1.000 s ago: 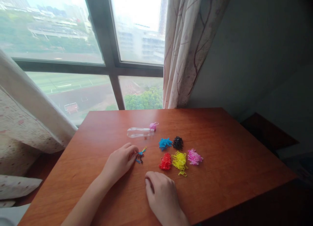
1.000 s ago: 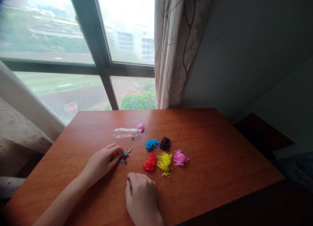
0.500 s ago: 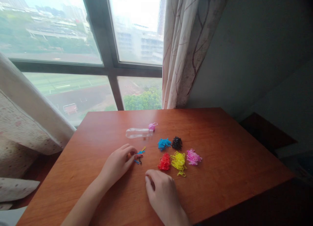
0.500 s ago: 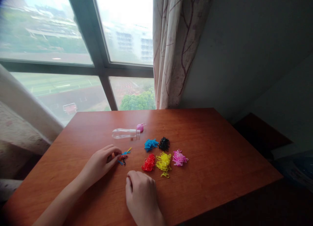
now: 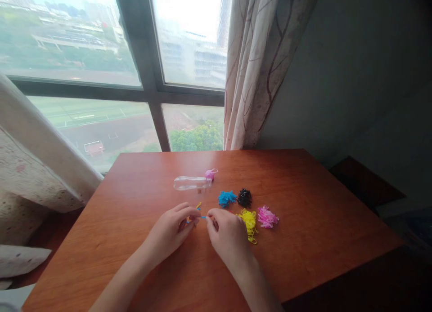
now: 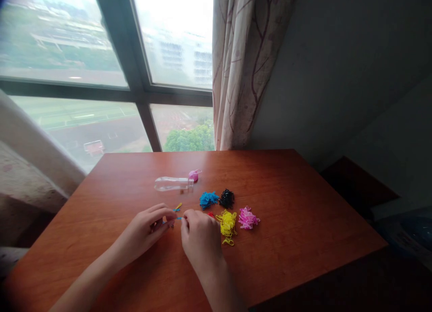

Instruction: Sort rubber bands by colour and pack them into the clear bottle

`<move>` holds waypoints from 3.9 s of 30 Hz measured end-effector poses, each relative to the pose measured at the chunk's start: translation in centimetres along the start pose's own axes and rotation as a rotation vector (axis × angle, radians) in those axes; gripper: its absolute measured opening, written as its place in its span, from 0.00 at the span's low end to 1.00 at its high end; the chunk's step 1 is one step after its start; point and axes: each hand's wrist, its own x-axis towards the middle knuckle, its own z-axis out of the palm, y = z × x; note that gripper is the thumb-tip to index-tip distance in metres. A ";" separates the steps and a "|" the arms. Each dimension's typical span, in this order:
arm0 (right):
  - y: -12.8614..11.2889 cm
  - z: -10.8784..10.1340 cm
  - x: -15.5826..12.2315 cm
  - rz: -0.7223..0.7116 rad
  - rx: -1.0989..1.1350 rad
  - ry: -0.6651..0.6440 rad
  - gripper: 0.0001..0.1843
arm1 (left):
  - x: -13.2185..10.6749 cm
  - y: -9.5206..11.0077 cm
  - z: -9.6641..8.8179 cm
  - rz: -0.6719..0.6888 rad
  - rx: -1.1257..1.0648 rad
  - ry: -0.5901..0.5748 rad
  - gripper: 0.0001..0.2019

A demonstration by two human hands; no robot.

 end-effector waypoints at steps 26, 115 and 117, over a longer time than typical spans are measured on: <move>5.0 -2.9 2.9 0.212 -0.203 0.028 0.10 | -0.8 -1.2 -1.5 -0.133 0.231 -0.032 0.12; 0.1 1.7 -7.7 0.039 0.135 -0.083 0.12 | 2.1 1.9 1.7 0.055 0.200 -0.038 0.10; -0.1 1.6 -7.3 0.040 0.124 -0.085 0.11 | 1.7 1.1 0.3 0.001 0.204 0.013 0.10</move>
